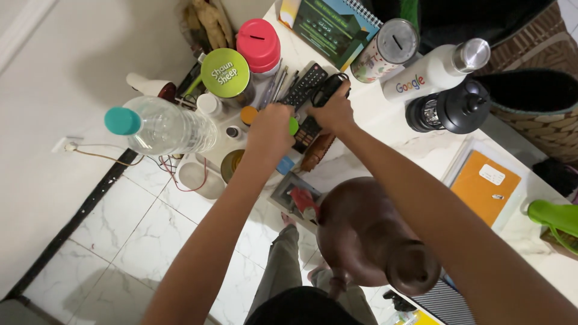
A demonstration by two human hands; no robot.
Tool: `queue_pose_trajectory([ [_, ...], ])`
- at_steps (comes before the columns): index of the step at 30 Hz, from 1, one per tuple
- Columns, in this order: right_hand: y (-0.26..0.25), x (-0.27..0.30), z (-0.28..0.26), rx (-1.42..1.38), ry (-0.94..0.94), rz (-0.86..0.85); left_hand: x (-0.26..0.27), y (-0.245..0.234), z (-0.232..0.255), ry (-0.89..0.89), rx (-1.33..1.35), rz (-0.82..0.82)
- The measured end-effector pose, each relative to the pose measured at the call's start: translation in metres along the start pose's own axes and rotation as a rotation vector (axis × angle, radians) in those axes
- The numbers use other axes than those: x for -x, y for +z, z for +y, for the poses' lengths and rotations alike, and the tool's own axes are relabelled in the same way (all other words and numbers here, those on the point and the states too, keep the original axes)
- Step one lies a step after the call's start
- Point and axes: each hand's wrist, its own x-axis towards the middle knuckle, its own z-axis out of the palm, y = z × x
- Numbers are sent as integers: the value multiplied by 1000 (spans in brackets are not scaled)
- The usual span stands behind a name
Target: The person organizes and rearranges various household items on a table surface.
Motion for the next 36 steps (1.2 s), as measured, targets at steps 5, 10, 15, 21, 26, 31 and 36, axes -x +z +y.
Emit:
queue_pose_trajectory([
  [5, 2, -9, 17, -135, 210, -48, 5, -4, 1, 27, 55, 76],
  [10, -24, -3, 27, 10, 27, -11, 2, -14, 9, 28, 88, 73],
  [15, -71, 37, 14, 229, 1, -132, -4, -19, 26, 83, 78, 111],
  [21, -97, 54, 44, 266, 20, -151, -15, -15, 55, 189, 167, 135],
  [26, -122, 72, 62, 127, 114, -208, -34, 25, 82, 249, 194, 92],
  [31, -143, 93, 94, -72, 167, -185, -57, 66, 112, 285, 173, 70],
  [36, -158, 110, 121, -172, 212, -187, -79, 109, 112, 266, -27, -24],
])
